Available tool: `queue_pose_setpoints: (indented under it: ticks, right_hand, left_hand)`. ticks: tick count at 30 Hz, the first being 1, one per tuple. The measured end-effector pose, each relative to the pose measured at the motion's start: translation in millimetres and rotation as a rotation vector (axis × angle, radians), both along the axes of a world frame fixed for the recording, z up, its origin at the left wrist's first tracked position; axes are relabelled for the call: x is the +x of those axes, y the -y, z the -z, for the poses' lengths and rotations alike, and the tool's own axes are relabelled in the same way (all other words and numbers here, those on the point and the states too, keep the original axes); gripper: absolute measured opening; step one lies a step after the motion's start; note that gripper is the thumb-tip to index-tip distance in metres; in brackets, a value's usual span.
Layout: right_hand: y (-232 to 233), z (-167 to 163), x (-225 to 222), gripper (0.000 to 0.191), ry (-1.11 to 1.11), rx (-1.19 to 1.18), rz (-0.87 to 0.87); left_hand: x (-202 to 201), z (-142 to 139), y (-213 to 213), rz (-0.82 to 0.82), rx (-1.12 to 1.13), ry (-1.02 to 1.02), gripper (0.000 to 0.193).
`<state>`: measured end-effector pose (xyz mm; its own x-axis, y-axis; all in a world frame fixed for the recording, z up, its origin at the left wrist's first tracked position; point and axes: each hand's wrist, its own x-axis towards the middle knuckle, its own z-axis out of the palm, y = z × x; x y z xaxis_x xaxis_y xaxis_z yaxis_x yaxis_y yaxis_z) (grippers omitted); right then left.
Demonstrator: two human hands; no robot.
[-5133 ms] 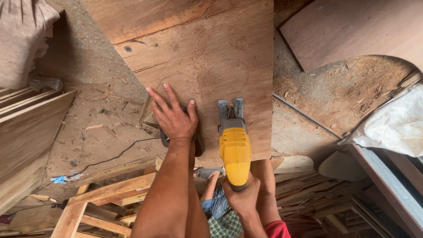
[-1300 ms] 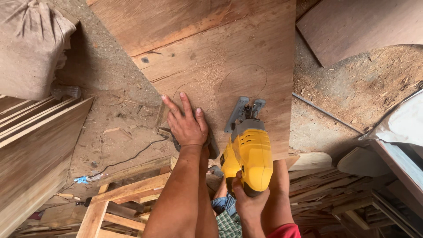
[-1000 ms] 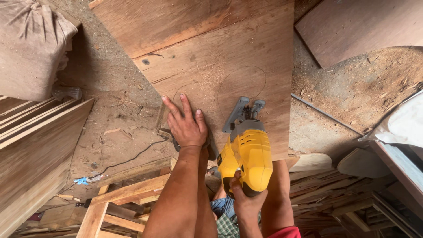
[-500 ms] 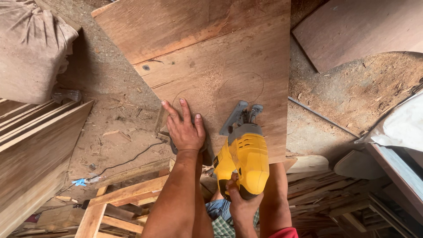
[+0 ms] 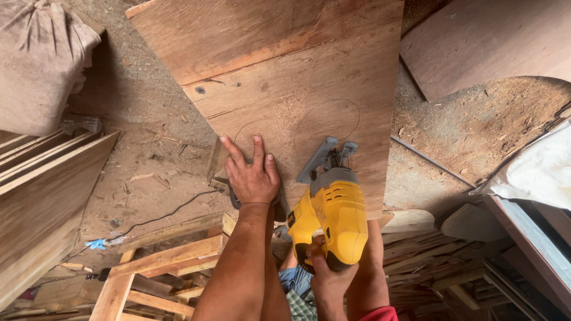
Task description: The person uses a jigsaw to cut a circular shape out of a sheet of plywood, guided by a drawn line.
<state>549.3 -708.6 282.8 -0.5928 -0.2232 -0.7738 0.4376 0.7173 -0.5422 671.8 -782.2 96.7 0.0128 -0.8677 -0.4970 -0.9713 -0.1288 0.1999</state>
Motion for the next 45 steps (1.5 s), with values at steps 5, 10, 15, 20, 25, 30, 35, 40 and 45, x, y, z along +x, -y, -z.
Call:
queue_pose_setpoints:
  ticks: [5,10,15,20,25,30,35,40,45]
  right_hand:
    - [1,1,3,0.027,0.001,-0.027,0.049]
    - [0,2,5,0.024,0.015,-0.058,0.075]
    - [4,4,7,0.021,-0.005,-0.043,0.119]
    - [11,2,8,0.018,-0.011,-0.023,0.115]
    - [17,0,12,0.017,-0.019,-0.002,0.089]
    - [21,3,13,0.022,-0.011,-0.114,0.132]
    - [22,1,12,0.018,-0.01,-0.081,0.05]
    - [21,5,14,0.021,-0.043,-0.144,0.029]
    - [18,2,15,0.015,-0.003,-0.084,0.019]
  left_hand:
    - [0,2,0,0.023,0.024,0.028,0.052]
    - [0,2,-1,0.028,0.044,0.051,0.051]
    - [-3,0,1,0.011,0.011,0.032,0.051]
    - [-2,-3,4,0.002,0.004,0.003,0.052]
    - [-3,-3,6,0.006,-0.002,0.015,0.052]
    - [1,-2,2,-0.028,0.012,-0.007,0.051]
    - [16,2,-1,-0.016,0.029,0.011,0.05]
    - [17,8,-4,-0.001,0.024,0.034,0.051]
    - [13,6,-6,-0.048,-0.001,-0.03,0.048]
